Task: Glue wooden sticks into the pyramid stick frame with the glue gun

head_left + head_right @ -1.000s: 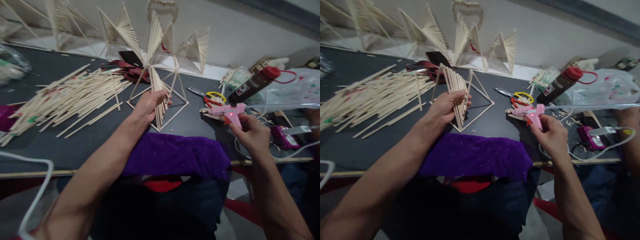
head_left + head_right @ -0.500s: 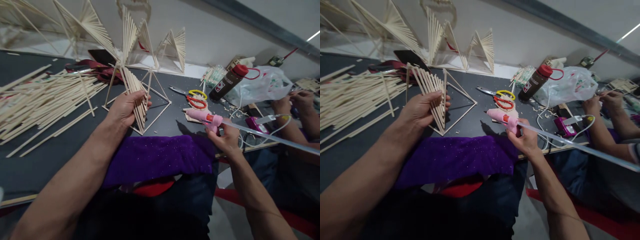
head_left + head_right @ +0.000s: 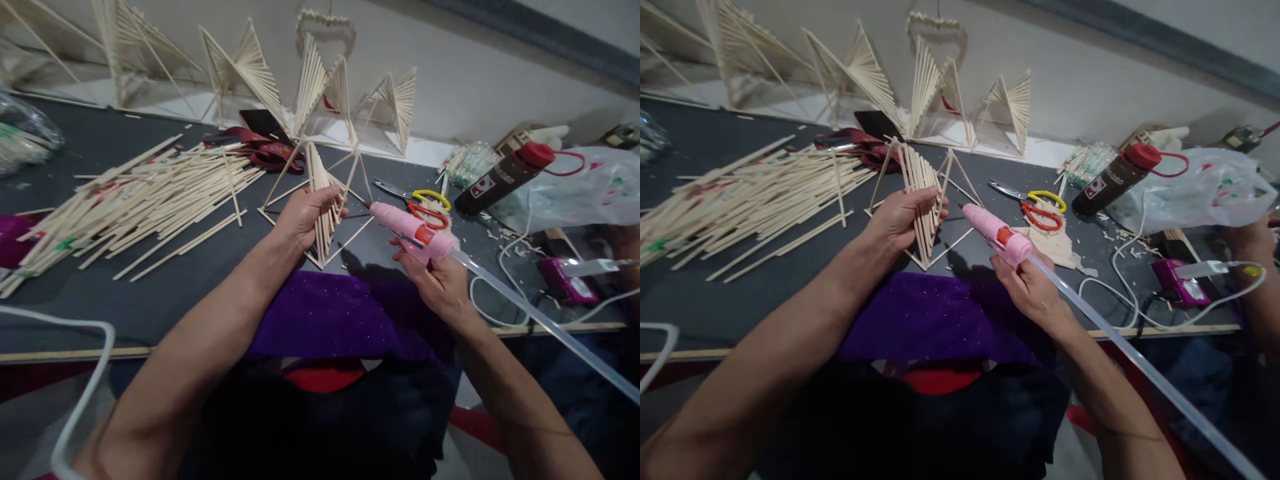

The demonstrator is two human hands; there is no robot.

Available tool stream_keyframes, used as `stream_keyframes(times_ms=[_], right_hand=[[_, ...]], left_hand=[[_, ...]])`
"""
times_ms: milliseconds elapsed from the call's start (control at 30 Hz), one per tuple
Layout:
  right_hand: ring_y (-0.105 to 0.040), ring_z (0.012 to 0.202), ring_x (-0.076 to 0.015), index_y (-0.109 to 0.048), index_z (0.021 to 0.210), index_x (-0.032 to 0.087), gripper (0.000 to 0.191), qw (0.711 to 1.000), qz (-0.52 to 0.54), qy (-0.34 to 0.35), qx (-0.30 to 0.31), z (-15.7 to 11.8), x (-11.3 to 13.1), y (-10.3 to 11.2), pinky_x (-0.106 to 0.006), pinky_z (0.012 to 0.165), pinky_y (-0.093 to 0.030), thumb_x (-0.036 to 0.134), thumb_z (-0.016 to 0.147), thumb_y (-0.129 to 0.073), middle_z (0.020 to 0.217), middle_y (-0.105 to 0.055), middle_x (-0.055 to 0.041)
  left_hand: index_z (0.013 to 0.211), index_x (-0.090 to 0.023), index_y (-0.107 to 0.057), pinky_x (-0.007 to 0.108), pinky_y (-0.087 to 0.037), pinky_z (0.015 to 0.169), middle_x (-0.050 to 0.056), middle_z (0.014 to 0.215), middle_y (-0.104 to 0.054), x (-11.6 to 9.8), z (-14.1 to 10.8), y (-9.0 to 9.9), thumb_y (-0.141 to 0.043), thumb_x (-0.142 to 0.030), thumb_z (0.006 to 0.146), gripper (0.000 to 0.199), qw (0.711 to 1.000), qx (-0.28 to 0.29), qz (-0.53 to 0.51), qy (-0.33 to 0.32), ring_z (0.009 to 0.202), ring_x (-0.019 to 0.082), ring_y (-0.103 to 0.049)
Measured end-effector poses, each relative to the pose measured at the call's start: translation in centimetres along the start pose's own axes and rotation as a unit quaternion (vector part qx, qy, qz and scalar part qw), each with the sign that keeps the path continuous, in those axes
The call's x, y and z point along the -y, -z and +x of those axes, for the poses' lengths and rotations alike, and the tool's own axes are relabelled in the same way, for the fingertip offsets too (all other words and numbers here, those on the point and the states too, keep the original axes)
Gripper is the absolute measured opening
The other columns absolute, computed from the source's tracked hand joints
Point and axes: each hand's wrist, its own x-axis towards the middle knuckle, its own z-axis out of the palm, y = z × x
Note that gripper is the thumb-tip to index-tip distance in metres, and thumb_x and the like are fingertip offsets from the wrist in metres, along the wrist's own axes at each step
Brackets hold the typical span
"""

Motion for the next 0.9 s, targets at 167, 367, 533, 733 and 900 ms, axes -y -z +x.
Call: stream_keyframes(times_ms=[167,367,533,733,900], right_hand=[[-0.066,0.098,-0.0248,-0.067,0.112,0.021,0.03,0.999,-0.015,0.046,-0.003,0.9,0.4,-0.6,-0.041,0.086,-0.054,0.041,0.093,-0.055,0.106,-0.07,-0.0091],[-0.067,0.097,-0.0252,-0.066,0.11,0.021,0.029,0.997,-0.049,0.052,0.005,1.1,1.3,-1.1,-0.04,0.084,-0.055,0.041,0.094,-0.052,0.101,-0.07,-0.0091],[-0.068,0.093,-0.0232,-0.063,0.116,0.021,0.028,0.995,-0.064,0.081,-0.015,1.3,1.9,-1.5,-0.037,0.081,-0.055,0.035,0.093,-0.053,0.115,-0.069,-0.012],[-0.068,0.084,-0.0233,-0.065,0.091,0.022,0.018,0.987,-0.117,0.108,-0.023,1.5,2.1,-1.6,-0.035,0.077,-0.055,0.036,0.093,-0.053,0.083,-0.069,-0.0076],[-0.069,0.09,-0.0252,-0.063,0.092,0.021,0.017,0.98,-0.142,0.135,-0.017,1.6,1.9,-1.6,-0.037,0.08,-0.056,0.034,0.094,-0.052,0.085,-0.07,-0.0094]], left_hand=[[0.076,-0.014,-0.061,0.021,-0.043,0.045,0.002,0.062,-0.064,0.0,-0.2,-0.2,-0.067,-0.018,0.078,0.008,1.0,0.009,-0.026,-0.015,0.049,0.011,-0.059],[0.072,-0.015,-0.059,0.02,-0.038,0.041,0.002,0.053,-0.058,0.0,-0.1,-0.3,-0.063,-0.017,0.081,0.011,0.999,0.015,-0.035,-0.004,0.047,0.012,-0.057],[0.071,-0.015,-0.058,0.022,-0.04,0.043,0.002,0.058,-0.059,0.3,0.0,-0.1,-0.065,-0.016,0.079,0.011,0.998,0.03,-0.061,-0.012,0.05,0.012,-0.06],[0.069,-0.015,-0.058,0.023,-0.045,0.046,0.002,0.056,-0.058,0.4,0.1,-0.1,-0.068,-0.014,0.074,0.012,0.995,0.036,-0.087,-0.012,0.048,0.012,-0.058],[0.069,-0.013,-0.059,0.023,-0.049,0.049,0.001,0.056,-0.058,0.4,0.1,-0.1,-0.07,-0.012,0.073,0.012,0.993,0.039,-0.109,-0.018,0.045,0.01,-0.055]])
